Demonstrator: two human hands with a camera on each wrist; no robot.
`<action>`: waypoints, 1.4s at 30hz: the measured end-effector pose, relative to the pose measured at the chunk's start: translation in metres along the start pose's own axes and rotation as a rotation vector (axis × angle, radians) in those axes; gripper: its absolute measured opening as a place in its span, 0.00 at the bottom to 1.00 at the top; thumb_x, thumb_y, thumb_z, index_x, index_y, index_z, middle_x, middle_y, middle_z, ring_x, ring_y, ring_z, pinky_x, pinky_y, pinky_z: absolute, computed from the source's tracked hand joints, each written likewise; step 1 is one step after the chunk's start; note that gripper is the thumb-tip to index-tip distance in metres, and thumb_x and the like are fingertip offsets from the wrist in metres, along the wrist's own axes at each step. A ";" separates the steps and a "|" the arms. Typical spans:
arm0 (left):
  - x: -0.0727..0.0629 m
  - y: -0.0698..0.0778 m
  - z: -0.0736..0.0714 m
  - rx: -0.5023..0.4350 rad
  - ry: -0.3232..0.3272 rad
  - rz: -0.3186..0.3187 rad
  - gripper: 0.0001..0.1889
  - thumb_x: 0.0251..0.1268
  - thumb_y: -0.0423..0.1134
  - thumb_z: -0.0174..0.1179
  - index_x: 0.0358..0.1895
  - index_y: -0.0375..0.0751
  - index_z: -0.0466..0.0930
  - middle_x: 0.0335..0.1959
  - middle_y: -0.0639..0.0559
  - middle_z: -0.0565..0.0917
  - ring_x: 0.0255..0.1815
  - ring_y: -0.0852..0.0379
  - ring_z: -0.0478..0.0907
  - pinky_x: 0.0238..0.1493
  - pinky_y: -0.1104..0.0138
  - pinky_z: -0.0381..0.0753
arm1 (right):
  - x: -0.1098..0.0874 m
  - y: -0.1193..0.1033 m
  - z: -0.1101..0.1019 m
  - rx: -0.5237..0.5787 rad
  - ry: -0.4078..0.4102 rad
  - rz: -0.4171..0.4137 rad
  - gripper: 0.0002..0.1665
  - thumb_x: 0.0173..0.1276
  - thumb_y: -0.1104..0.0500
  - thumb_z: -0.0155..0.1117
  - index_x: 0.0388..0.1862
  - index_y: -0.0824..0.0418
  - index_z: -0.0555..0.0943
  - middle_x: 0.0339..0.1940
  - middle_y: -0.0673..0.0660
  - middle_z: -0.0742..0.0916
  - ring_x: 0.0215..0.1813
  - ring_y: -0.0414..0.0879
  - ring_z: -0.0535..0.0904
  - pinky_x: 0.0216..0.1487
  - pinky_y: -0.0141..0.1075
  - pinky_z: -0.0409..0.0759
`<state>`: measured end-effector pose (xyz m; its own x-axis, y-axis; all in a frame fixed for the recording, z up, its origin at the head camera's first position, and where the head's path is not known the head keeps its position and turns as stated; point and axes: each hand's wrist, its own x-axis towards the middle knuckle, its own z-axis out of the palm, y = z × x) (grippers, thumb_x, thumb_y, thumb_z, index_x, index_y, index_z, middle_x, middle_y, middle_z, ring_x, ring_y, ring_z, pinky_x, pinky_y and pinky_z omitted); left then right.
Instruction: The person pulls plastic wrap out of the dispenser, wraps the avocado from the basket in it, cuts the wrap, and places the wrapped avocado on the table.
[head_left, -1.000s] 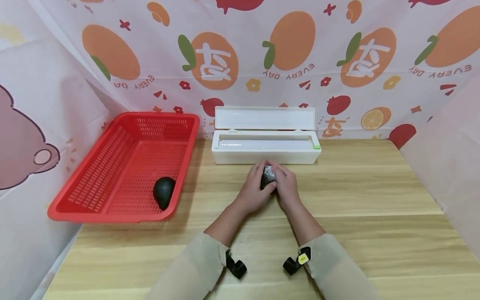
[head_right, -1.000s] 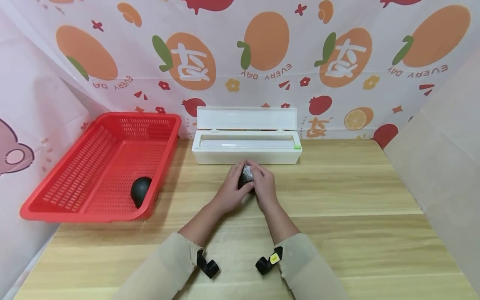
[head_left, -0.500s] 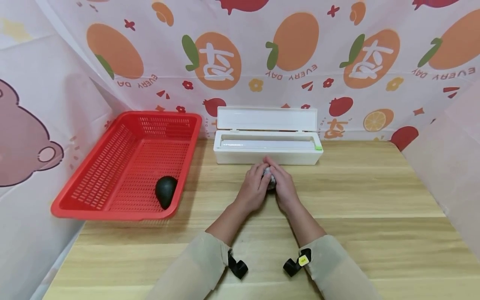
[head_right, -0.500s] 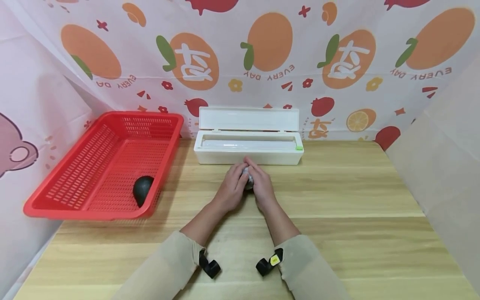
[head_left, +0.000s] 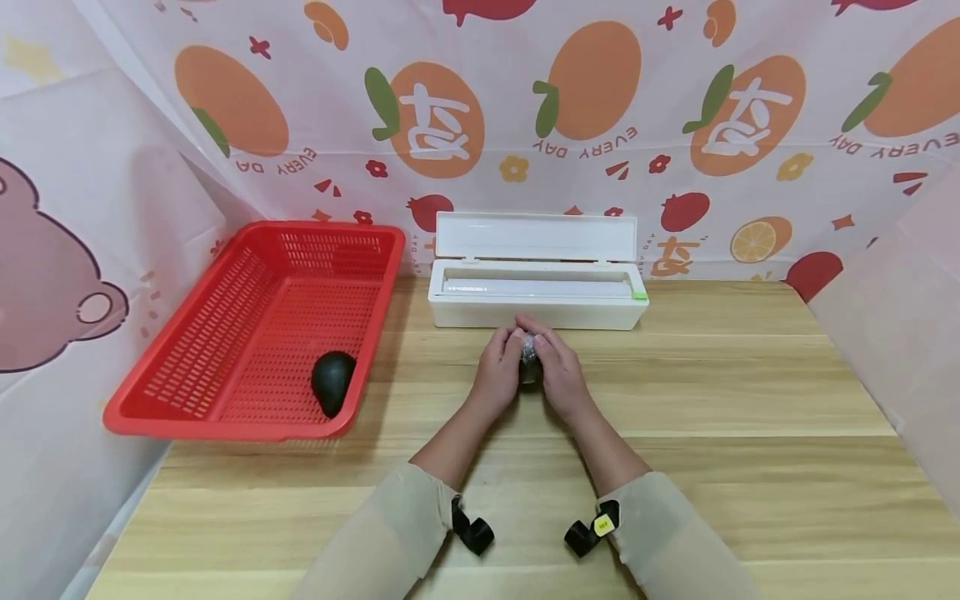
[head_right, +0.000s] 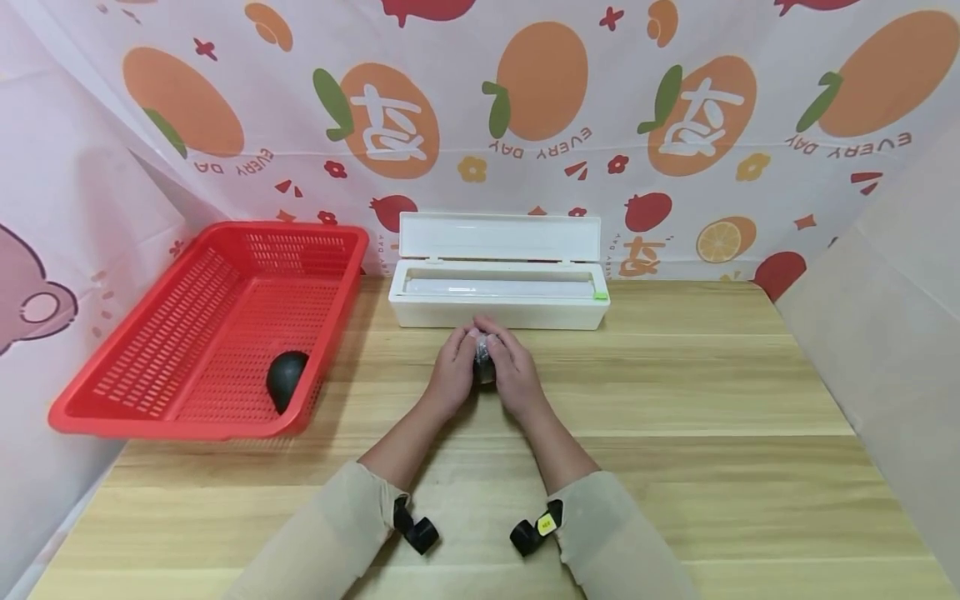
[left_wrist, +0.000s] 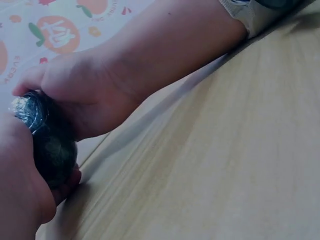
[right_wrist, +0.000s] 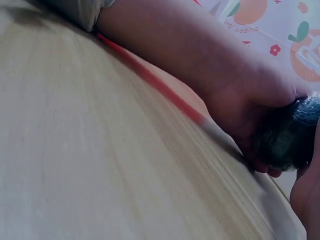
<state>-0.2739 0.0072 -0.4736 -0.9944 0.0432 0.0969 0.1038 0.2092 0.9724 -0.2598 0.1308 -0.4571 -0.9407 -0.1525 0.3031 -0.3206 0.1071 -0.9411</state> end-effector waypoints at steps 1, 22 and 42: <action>0.000 0.000 0.000 0.019 0.005 -0.009 0.23 0.76 0.57 0.41 0.56 0.45 0.76 0.55 0.46 0.81 0.56 0.51 0.76 0.60 0.54 0.74 | -0.001 -0.004 0.001 -0.015 0.005 0.001 0.24 0.81 0.61 0.38 0.67 0.66 0.73 0.69 0.60 0.77 0.74 0.52 0.66 0.76 0.44 0.60; 0.006 0.003 -0.005 -0.215 0.127 -0.189 0.20 0.72 0.52 0.47 0.51 0.47 0.86 0.51 0.54 0.86 0.56 0.59 0.78 0.61 0.64 0.74 | 0.001 0.021 -0.001 0.182 -0.149 0.177 0.32 0.74 0.59 0.52 0.76 0.61 0.62 0.75 0.59 0.68 0.77 0.50 0.60 0.77 0.43 0.55; 0.007 -0.002 -0.011 -0.304 -0.006 -0.102 0.23 0.77 0.54 0.47 0.62 0.44 0.77 0.58 0.42 0.78 0.50 0.51 0.78 0.34 0.58 0.86 | 0.008 0.026 -0.003 -0.015 -0.055 0.224 0.37 0.70 0.48 0.64 0.74 0.57 0.66 0.68 0.60 0.78 0.68 0.50 0.74 0.68 0.44 0.72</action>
<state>-0.2815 -0.0041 -0.4728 -0.9990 0.0433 -0.0049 -0.0087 -0.0889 0.9960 -0.2761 0.1355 -0.4791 -0.9811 -0.1768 0.0781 -0.1068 0.1593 -0.9814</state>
